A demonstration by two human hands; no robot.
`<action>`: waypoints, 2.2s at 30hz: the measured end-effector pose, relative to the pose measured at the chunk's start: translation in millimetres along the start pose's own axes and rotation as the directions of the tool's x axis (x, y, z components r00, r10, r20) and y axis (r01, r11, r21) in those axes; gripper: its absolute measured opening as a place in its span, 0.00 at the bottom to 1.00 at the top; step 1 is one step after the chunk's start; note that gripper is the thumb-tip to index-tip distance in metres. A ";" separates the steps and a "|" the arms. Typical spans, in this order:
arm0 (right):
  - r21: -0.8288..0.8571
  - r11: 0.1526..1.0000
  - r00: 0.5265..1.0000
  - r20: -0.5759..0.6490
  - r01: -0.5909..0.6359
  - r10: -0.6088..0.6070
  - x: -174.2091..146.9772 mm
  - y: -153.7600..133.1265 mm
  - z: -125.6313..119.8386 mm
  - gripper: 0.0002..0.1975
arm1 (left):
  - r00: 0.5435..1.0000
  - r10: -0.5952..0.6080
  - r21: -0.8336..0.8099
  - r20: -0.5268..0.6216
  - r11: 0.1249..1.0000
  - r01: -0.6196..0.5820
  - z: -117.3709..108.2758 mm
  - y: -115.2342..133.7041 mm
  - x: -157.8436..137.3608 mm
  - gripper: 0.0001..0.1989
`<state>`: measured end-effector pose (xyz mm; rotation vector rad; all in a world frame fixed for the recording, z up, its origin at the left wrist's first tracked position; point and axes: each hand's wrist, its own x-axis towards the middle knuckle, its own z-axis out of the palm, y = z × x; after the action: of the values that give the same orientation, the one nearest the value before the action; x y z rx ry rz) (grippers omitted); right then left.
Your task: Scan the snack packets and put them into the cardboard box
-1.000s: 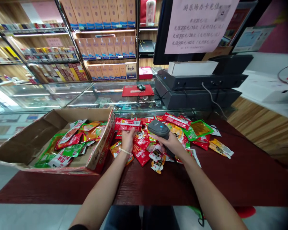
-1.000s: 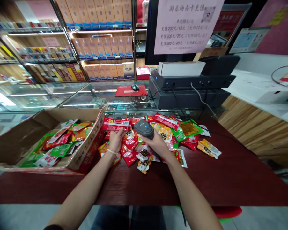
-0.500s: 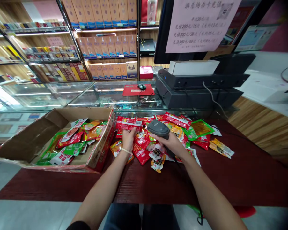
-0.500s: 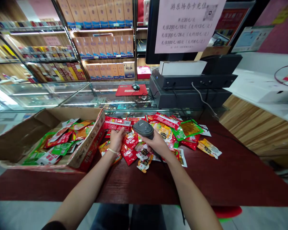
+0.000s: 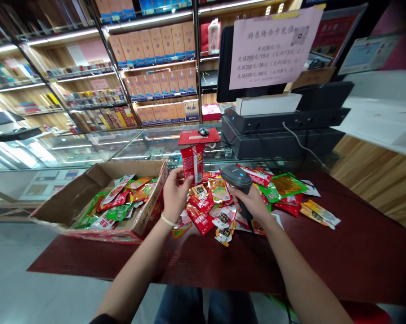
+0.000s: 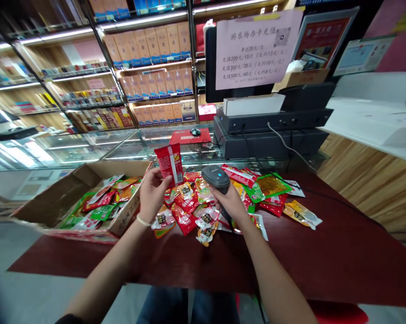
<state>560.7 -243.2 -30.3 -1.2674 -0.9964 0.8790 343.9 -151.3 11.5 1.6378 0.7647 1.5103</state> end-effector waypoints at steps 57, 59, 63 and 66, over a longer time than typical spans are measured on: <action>0.187 0.981 0.977 -0.195 -0.053 0.090 18.6 8.4 -30.8 0.15 | 0.816 -0.191 0.587 0.545 0.782 -0.209 87.5 -126.7 17.2 0.42; 0.190 0.981 0.980 -0.180 -0.044 0.079 18.6 10.1 -31.2 0.15 | 0.836 -0.147 0.581 0.529 0.781 -0.230 86.9 -122.5 16.2 0.37; 0.177 0.984 0.984 -0.163 -0.038 0.067 18.4 12.0 -30.5 0.15 | 0.844 -0.171 0.509 0.508 0.850 -0.134 78.6 -113.3 13.6 0.20; 0.172 0.984 0.986 -0.153 -0.043 0.069 17.9 11.7 -27.9 0.14 | 0.841 -0.257 0.332 0.476 0.938 0.099 64.5 -110.4 12.6 0.22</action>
<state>593.1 -234.6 -40.8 -1.2056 -0.7481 0.8726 416.8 -91.5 -75.7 2.0081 0.8360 0.7838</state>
